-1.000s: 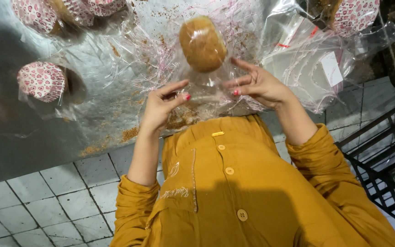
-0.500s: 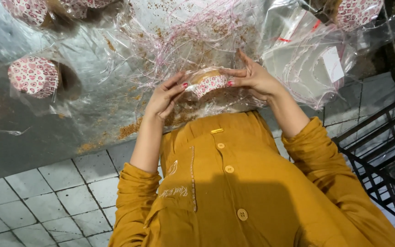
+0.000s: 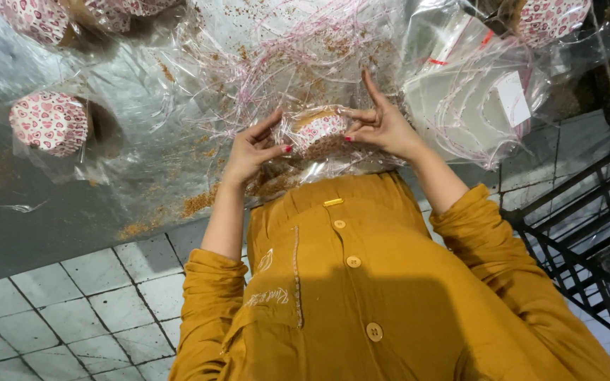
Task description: Wrapping individual bread rolls in plastic bags on a stainless steel production table.
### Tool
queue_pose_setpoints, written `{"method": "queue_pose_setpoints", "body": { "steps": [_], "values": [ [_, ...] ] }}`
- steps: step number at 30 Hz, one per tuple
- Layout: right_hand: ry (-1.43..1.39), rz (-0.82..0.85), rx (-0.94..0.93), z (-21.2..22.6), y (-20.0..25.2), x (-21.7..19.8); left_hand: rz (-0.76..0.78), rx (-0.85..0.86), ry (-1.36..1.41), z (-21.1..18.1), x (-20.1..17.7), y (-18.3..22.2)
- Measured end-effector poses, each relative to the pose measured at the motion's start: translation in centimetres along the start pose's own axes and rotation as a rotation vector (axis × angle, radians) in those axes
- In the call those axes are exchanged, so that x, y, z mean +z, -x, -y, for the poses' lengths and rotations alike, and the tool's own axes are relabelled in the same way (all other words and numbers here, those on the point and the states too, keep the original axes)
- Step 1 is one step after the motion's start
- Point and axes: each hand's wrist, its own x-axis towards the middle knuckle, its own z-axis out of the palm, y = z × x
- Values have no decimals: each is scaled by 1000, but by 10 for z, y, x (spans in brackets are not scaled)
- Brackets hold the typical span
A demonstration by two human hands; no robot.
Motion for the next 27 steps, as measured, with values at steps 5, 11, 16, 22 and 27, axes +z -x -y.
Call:
{"method": "queue_pose_setpoints", "body": {
  "steps": [5, 11, 16, 22, 27],
  "values": [
    [235, -117, -321, -26, -4, 9, -235, 15, -49, 12, 14, -1],
    [109, -287, -403, -59, -30, 4, -533, 186, -105, 61, 25, -34],
    [-37, -232, -413, -62, -29, 1, -409, 166, -450, 66, 8, -27],
    [-360, -49, -366, -35, -13, 14, -218, -108, 189, 94, 0, -10],
    [-506, -18, -364, -5, -36, 16, -280, -288, 341, -59, -10, 6]
  ]
}}
